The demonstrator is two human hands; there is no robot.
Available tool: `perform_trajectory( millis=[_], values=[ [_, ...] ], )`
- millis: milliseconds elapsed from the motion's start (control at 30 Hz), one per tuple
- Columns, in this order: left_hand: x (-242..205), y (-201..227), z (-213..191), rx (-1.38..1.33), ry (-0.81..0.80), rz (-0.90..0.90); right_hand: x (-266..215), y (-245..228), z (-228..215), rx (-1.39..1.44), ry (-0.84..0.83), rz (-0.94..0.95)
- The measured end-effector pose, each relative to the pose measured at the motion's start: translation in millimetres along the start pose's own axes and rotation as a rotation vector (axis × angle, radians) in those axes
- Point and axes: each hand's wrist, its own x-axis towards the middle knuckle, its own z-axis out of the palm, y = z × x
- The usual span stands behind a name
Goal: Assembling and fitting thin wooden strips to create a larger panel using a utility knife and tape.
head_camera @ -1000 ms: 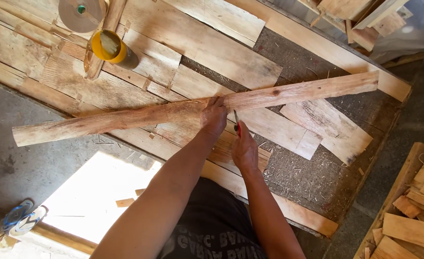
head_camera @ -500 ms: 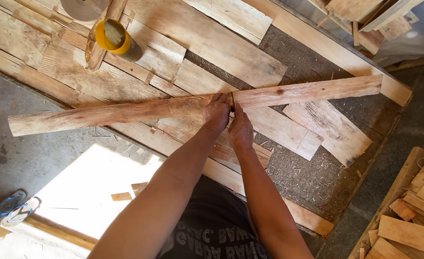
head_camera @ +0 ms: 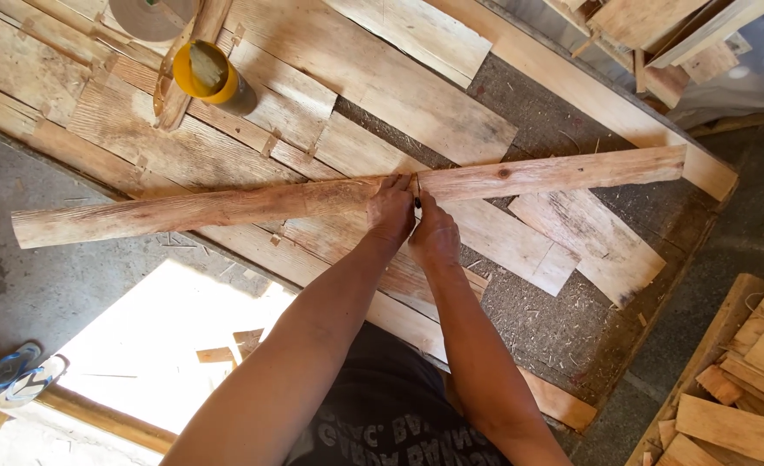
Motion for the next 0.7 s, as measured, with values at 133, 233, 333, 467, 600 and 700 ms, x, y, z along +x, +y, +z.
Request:
perform_trajectory(
  millis=[133,233,333,467,600,700],
  values=[
    [4.1,-1.9,9.0,0.041,-0.083,-0.028,-6.0,1.8,-3.4,0.016,-0.033,0.038],
    [-12.9,-7.8,21.6,0.008,0.015,-0.045,-20.3,8.9,6.4,0.024,-0.027,0.023],
    [5.3,0.7,3.3,0.001,0.037,-0.043,-12.7,8.6,-2.2,0.002,0.016,-0.014],
    [-1.1,2.8,3.4,0.055,-0.042,-0.035,-48.7,29.2,-0.3,0.072,0.04,-0.019],
    [3.3,-6.7,16.0,0.114,0.1,0.05,-86.3,43.8,-16.2,0.215,-0.079,0.205],
    [9.9,-4.2,10.7,0.096,0.136,0.07,-111.0,83.6,-0.3,0.231,0.019,0.004]
  ],
)
